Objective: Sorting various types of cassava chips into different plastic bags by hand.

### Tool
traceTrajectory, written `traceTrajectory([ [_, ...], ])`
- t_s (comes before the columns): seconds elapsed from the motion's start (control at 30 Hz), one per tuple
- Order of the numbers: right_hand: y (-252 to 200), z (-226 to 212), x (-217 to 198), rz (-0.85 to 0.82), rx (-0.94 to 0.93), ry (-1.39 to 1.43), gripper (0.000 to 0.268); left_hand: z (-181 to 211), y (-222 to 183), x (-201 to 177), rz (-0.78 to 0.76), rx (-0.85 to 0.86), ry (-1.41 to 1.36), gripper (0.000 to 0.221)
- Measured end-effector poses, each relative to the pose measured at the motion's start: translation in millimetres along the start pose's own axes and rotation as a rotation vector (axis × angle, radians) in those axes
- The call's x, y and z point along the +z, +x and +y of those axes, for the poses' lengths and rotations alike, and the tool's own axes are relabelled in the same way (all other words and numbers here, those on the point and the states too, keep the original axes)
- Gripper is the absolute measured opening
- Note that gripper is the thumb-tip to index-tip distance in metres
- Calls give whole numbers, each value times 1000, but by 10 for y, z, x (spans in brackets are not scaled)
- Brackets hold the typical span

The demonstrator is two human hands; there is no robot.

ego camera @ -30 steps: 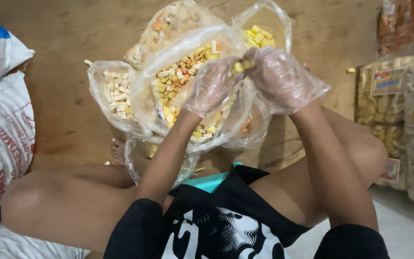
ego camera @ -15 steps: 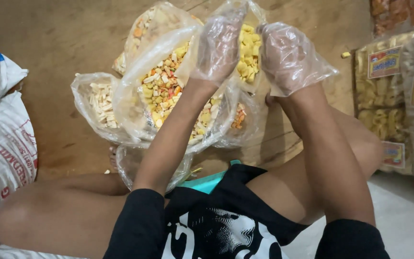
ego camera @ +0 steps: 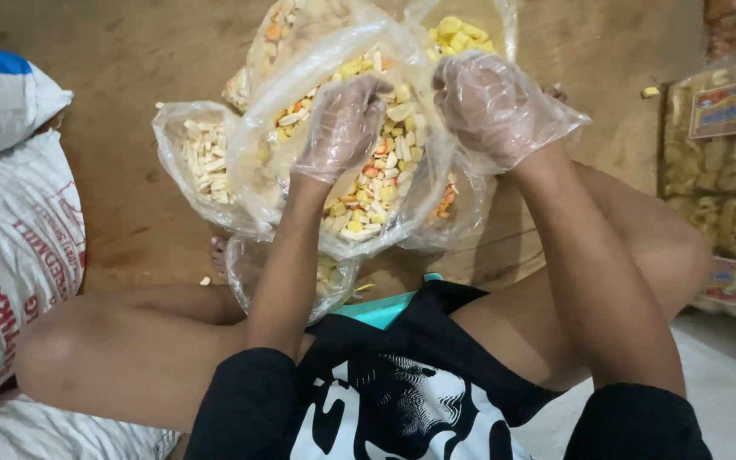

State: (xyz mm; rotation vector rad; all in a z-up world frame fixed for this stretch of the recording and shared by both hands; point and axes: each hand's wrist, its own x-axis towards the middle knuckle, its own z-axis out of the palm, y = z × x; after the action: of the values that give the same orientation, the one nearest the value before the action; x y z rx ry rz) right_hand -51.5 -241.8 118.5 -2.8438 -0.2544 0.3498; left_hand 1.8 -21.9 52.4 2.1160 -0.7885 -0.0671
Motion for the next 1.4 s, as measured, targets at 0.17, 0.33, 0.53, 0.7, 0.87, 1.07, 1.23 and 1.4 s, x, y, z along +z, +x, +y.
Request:
traceTrajectory([
  [0.17, 126, -240, 128, -84, -17, -80, 19, -601, -359, 334, 46, -56, 54, 21],
  [0.33, 392, -176, 1032, 4, -112, -140, 19, -877, -486, 808, 148, -138, 127, 26],
  [0.53, 480, -15, 1704, 78, -230, -191, 20, -844, -640, 904, 279, -298, -297, 28],
  [0.7, 490, 158, 2000, 205, -297, -405, 27, -290, -420, 374, 69, -733, -324, 59],
  [0.87, 517, -4, 1844, 142, -166, -382, 24, -246, -455, 393, 181, -860, -576, 37],
  [1.07, 605, -68, 1764, 48, -171, -351, 28, -680, -544, 733, 72, -236, 196, 40],
  [1.23, 616, -198, 1641, -75, -145, -278, 30, -299, -555, 466, 248, -546, -553, 42],
  [1.4, 581, -389, 1406, -125, -148, -222, 23, -355, -511, 527, 188, -569, -432, 48],
])
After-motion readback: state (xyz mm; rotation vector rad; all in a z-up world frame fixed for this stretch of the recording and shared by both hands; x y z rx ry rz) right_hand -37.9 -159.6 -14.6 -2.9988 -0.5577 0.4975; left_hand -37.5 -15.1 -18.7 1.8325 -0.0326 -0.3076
